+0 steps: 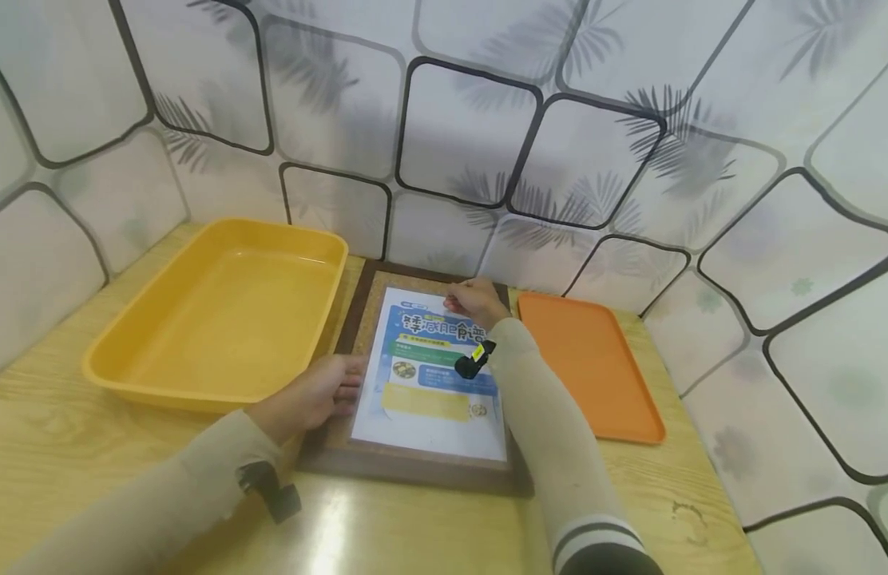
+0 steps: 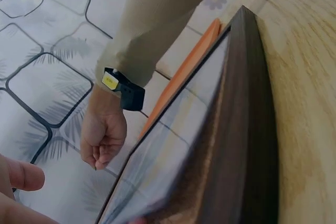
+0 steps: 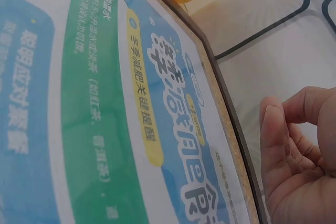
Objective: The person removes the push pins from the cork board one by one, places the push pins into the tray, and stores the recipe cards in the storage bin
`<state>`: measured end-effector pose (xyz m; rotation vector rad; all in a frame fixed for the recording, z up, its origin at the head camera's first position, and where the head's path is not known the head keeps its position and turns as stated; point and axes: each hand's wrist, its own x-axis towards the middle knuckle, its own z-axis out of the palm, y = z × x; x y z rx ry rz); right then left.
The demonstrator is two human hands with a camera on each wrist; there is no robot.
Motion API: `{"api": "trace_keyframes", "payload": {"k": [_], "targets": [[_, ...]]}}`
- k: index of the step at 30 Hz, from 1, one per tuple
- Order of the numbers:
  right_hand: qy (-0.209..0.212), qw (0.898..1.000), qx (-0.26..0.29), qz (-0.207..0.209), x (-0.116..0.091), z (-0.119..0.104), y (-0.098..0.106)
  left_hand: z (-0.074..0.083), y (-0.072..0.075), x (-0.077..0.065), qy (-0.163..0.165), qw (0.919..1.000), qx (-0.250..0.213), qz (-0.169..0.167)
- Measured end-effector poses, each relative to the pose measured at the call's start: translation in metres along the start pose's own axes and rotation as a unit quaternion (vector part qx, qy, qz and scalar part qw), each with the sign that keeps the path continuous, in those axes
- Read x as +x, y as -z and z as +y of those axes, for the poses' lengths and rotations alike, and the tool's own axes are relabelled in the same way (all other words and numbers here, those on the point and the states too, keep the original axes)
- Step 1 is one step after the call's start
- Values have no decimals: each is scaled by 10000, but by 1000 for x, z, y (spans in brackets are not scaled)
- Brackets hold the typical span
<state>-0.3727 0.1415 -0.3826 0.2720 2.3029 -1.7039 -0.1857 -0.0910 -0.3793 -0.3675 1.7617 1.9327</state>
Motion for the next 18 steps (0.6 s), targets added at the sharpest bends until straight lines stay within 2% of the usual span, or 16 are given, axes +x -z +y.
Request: {"api": "trace_keyframes", "payload": {"k": [6, 12, 18], "targets": [[57, 10000, 36, -37, -9, -1, 6, -2, 2, 2, -166, 9997, 174, 53], [178, 9997, 138, -1, -15, 1, 15, -5, 2, 4, -351, 9979, 530, 143], [280, 9996, 7, -42, -21, 5, 25, -6, -2, 4, -522, 9943, 904, 224]]}}
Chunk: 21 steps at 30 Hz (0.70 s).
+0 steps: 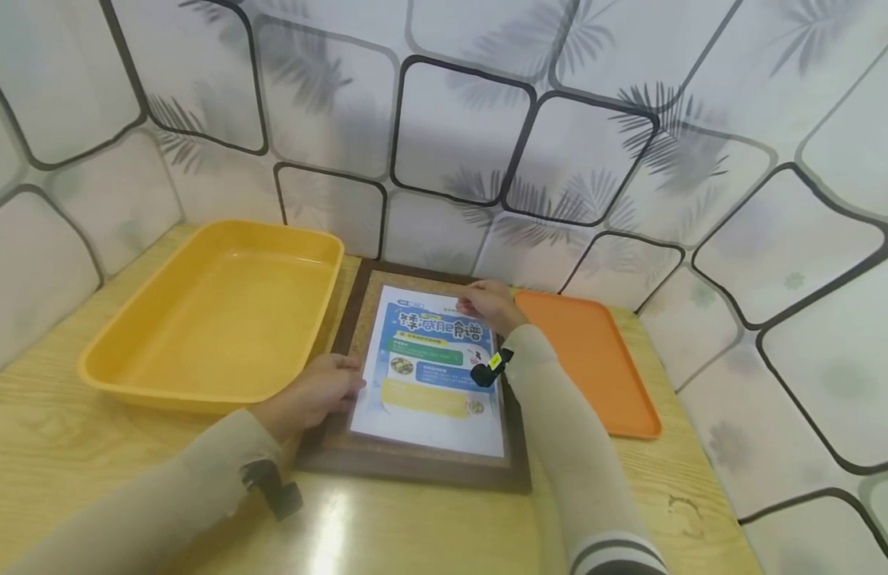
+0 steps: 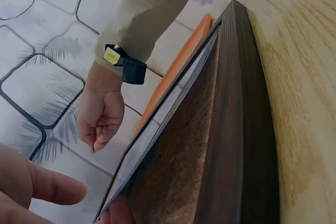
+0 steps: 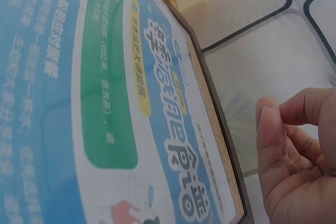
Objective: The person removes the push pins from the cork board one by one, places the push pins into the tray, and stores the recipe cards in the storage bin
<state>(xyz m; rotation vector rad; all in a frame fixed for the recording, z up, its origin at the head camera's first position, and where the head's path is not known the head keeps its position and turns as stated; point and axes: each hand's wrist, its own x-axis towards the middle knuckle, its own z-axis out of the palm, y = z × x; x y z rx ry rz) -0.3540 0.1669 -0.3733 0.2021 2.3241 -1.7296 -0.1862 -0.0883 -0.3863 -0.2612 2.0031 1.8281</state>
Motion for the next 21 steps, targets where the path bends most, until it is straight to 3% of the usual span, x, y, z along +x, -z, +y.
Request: {"api": "trace_keyframes", "payload": {"k": [17, 21], "targets": [[-23, 9999, 138, -63, -19, 11, 26, 2, -2, 4, 86, 9983, 524, 246], [46, 9997, 177, -133, -24, 12, 33, 2, -2, 6, 40, 9988, 440, 221]]}}
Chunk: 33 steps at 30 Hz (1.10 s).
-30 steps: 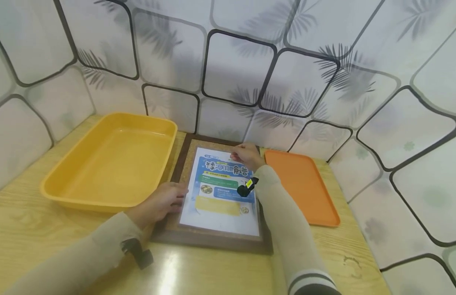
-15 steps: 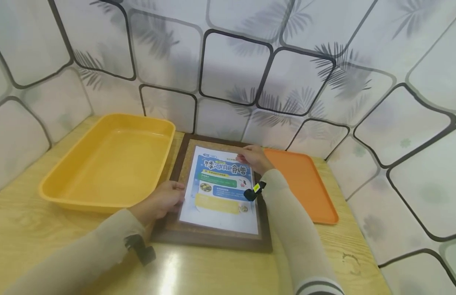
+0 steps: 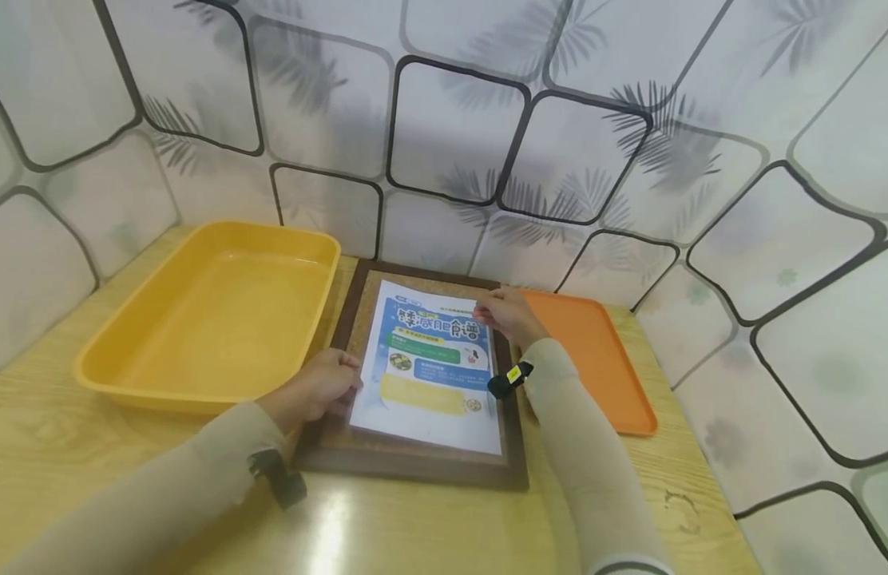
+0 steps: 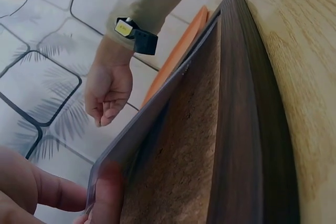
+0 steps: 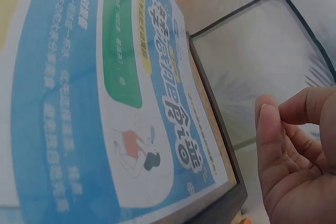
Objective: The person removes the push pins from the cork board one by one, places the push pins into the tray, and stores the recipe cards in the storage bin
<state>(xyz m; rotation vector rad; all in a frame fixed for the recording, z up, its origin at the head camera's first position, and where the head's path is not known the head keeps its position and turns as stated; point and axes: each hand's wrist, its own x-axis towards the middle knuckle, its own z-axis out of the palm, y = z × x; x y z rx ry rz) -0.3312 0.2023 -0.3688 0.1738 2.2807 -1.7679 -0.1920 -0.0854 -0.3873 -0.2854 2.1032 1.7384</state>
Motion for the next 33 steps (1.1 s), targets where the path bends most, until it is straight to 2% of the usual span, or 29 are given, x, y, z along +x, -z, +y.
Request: {"api": "trace_keyframes", "payload": {"k": [12, 21, 27, 33], "targets": [[305, 9995, -123, 7, -8, 3, 16, 5, -1, -3, -168, 9985, -515, -74], [301, 9986, 411, 123, -11, 5, 26, 14, 1, -4, -302, 9978, -565, -161], [268, 9986, 326, 308, -17, 3, 32, 18, 4, -7, -333, 9975, -589, -198], [310, 9978, 537, 248, -19, 4, 38, 21, 8, -9, -299, 9984, -470, -136]]}}
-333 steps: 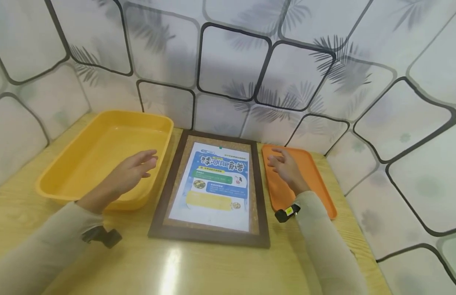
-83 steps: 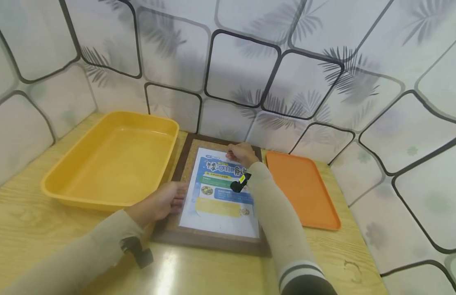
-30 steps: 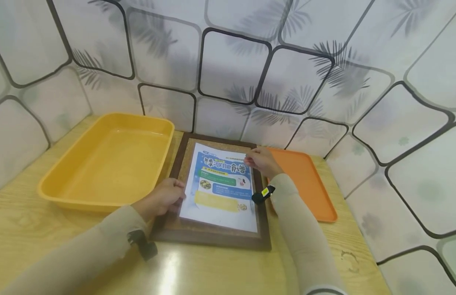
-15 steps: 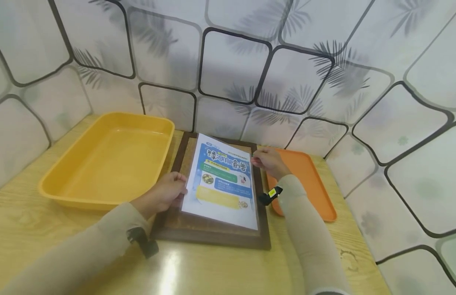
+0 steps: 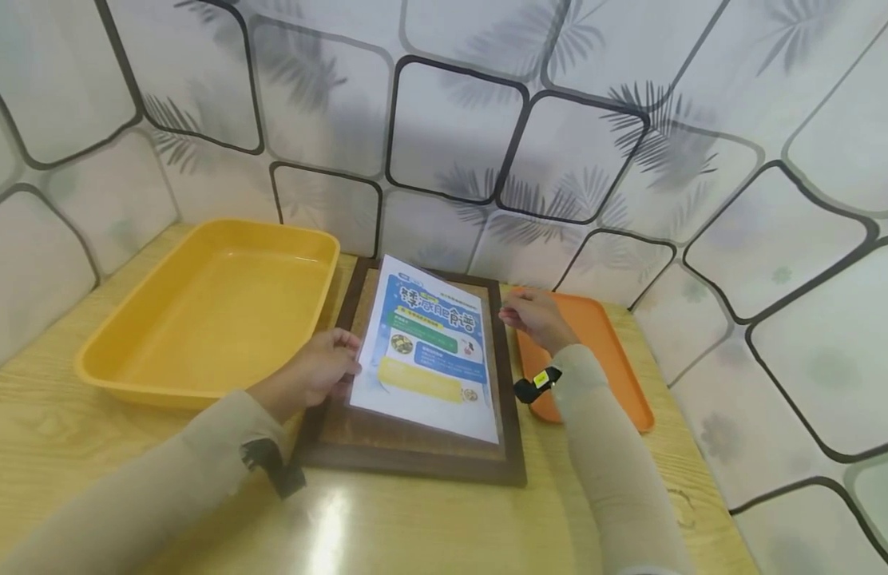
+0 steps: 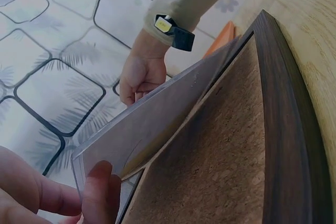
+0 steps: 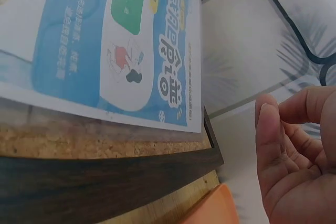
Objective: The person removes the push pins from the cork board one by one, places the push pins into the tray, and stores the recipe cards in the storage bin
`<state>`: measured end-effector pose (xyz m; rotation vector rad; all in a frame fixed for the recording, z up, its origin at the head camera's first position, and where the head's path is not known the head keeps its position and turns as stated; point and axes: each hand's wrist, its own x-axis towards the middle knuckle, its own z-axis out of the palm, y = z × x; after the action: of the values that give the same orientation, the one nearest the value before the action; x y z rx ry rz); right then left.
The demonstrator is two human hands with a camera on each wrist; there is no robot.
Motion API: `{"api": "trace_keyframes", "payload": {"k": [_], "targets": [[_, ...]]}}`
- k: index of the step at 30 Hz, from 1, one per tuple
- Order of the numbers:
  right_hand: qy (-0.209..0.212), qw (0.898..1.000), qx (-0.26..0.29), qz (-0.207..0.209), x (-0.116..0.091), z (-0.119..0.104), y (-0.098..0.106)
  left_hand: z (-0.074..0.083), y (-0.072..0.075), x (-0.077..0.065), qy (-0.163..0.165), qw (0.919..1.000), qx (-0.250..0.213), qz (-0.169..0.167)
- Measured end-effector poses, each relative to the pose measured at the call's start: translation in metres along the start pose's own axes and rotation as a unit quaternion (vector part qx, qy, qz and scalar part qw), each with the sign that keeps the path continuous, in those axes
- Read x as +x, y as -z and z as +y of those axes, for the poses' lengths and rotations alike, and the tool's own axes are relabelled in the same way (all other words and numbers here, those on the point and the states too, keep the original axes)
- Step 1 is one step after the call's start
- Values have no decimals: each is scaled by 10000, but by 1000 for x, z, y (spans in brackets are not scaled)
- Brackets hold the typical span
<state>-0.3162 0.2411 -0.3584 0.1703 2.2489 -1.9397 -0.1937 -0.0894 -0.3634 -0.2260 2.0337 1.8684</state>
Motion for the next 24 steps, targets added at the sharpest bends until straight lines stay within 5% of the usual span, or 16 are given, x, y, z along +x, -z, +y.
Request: {"api": "trace_keyframes", "payload": {"k": [24], "targets": [[-15, 9998, -191, -87, -9, 6, 18, 13, 29, -5, -290, 9995, 154, 34]]}}
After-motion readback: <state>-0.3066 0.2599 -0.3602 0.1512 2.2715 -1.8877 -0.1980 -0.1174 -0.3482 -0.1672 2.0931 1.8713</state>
